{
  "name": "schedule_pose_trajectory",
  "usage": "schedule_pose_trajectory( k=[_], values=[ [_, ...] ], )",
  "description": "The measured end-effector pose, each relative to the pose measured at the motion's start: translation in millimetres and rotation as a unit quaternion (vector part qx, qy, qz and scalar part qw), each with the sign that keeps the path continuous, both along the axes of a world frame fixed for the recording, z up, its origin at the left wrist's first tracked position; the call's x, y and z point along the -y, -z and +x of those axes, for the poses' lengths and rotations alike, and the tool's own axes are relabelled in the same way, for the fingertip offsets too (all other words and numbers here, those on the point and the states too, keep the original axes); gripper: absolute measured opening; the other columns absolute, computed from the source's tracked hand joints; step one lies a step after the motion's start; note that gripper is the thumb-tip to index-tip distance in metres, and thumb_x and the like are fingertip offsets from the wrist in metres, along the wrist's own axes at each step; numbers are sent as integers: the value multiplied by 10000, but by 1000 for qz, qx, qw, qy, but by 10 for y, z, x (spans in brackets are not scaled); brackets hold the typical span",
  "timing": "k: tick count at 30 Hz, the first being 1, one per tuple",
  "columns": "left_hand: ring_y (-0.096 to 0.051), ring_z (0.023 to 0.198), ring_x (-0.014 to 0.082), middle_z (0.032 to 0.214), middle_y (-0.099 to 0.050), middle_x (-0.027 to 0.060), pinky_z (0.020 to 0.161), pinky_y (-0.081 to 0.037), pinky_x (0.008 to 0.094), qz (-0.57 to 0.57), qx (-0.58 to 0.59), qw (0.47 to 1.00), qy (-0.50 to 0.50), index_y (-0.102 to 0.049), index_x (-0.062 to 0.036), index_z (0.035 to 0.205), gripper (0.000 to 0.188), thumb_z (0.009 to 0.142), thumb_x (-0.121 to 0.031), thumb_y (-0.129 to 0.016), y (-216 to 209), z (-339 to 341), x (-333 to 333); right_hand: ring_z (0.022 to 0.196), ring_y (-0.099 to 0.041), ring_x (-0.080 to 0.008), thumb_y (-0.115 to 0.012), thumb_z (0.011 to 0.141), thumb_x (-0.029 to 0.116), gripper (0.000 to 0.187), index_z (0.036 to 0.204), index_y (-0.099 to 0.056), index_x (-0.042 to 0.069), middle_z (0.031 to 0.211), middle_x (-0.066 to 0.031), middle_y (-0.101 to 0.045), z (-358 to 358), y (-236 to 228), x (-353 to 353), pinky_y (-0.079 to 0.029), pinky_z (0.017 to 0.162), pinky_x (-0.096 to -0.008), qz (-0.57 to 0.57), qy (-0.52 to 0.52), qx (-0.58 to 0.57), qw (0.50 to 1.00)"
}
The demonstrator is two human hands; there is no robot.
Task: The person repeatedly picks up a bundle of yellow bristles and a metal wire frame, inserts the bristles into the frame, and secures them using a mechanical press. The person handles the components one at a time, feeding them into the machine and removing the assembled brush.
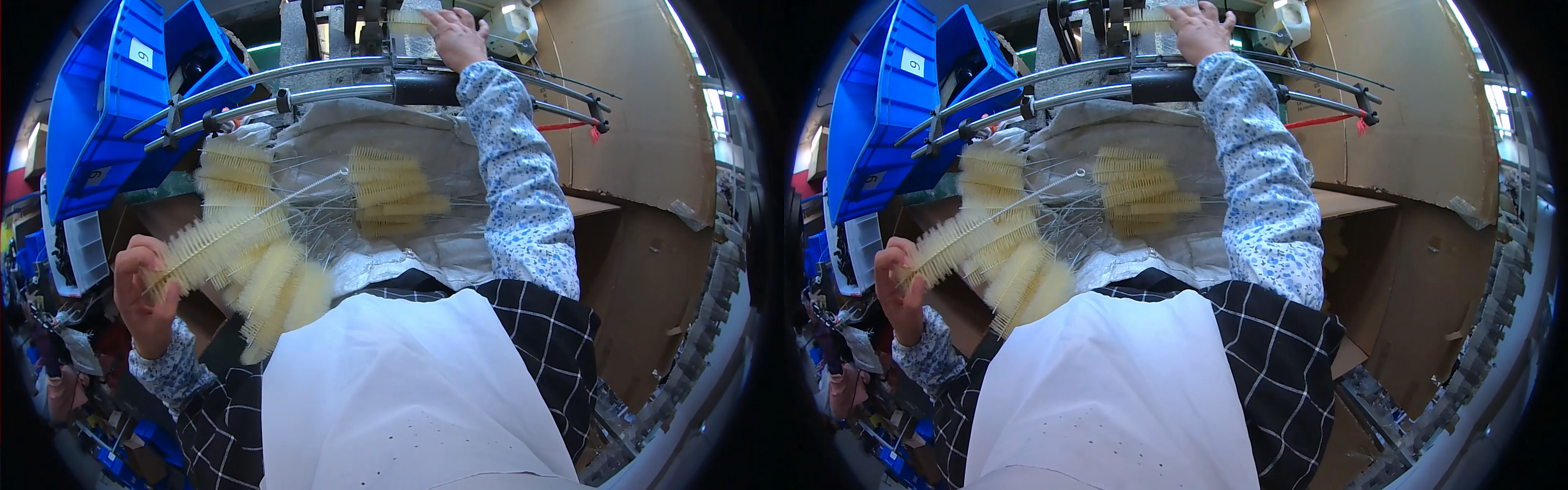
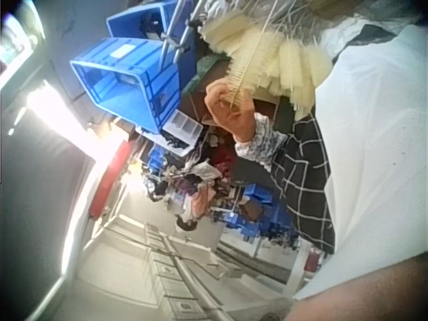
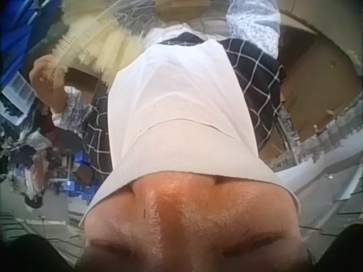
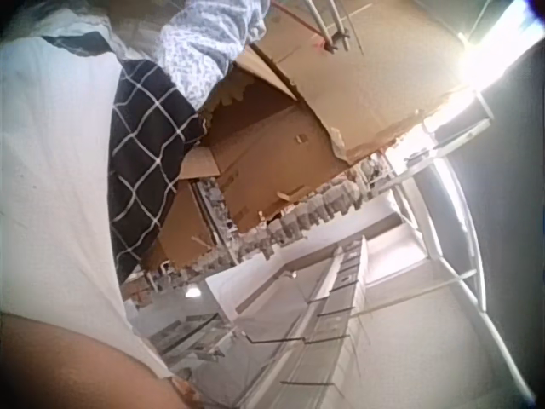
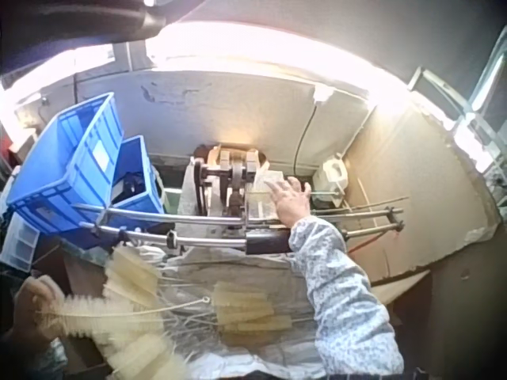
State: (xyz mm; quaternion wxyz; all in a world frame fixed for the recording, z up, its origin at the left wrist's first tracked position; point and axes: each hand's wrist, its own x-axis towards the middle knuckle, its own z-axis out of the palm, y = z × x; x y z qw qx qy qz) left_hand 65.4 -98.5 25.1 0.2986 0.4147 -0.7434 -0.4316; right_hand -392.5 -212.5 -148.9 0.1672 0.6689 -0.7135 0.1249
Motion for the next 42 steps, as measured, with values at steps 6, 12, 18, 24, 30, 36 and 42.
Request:
schedule_pose_trajectory(
  k=[6,12,18,24,30,36,42],
  values=[
    [-384,758,136,845,-405,89,689,-330,244,-3,-12,1000,-8,-407,-40,892,280,660,-87,-556,30,-21,-9,1073,-402,-240,-540,752,256,375,1111,-541,149,1108,-72,-515,-250,-95,-387,-268,883,-429,31,157,89,983],
    [-382,747,135,839,-408,86,680,-328,248,-25,-27,999,-10,-409,-40,884,283,651,-94,-561,33,-52,28,987,-507,-242,-544,739,181,342,1077,-560,132,1029,-61,-568,-128,-13,-316,-345,844,-428,-4,117,168,979],
    [-376,754,135,843,-400,88,684,-324,248,-32,-21,999,-15,-403,-45,885,291,647,-100,-562,-82,-61,-25,942,-526,-228,-517,742,133,221,944,-597,92,968,-63,-581,391,-104,-177,-359,799,-439,-11,114,157,981],
    [-394,751,139,836,-419,94,673,-342,246,-35,-36,999,8,-410,-42,882,300,631,-78,-571,3,-167,27,968,-514,-238,-500,759,165,300,1047,-555,101,998,-56,-569,982,-201,6,-366,798,-449,64,140,168,974],
    [-395,749,140,848,-424,98,684,-343,253,-30,-26,999,18,-409,-46,884,294,639,-77,-569,-37,-201,34,926,-526,-231,-500,745,112,275,1012,-563,95,974,-65,-569,773,-167,-84,-367,782,-426,28,116,144,982],
    [-373,775,150,886,-384,110,734,-316,265,-14,-39,999,-15,-397,-62,892,286,637,-81,-526,84,53,-65,919,-543,-252,-517,732,161,269,992,-586,143,970,-62,-575,-61,-63,-270,-406,775,-451,20,123,118,985],
    [-375,841,165,918,-389,111,786,-299,288,5,-42,999,24,-398,-64,934,314,645,-55,-521,84,-92,-15,872,-566,-291,-484,793,301,279,1020,-586,175,939,-126,-594,-811,-203,-146,-441,762,-360,103,120,171,973]
  ],
)
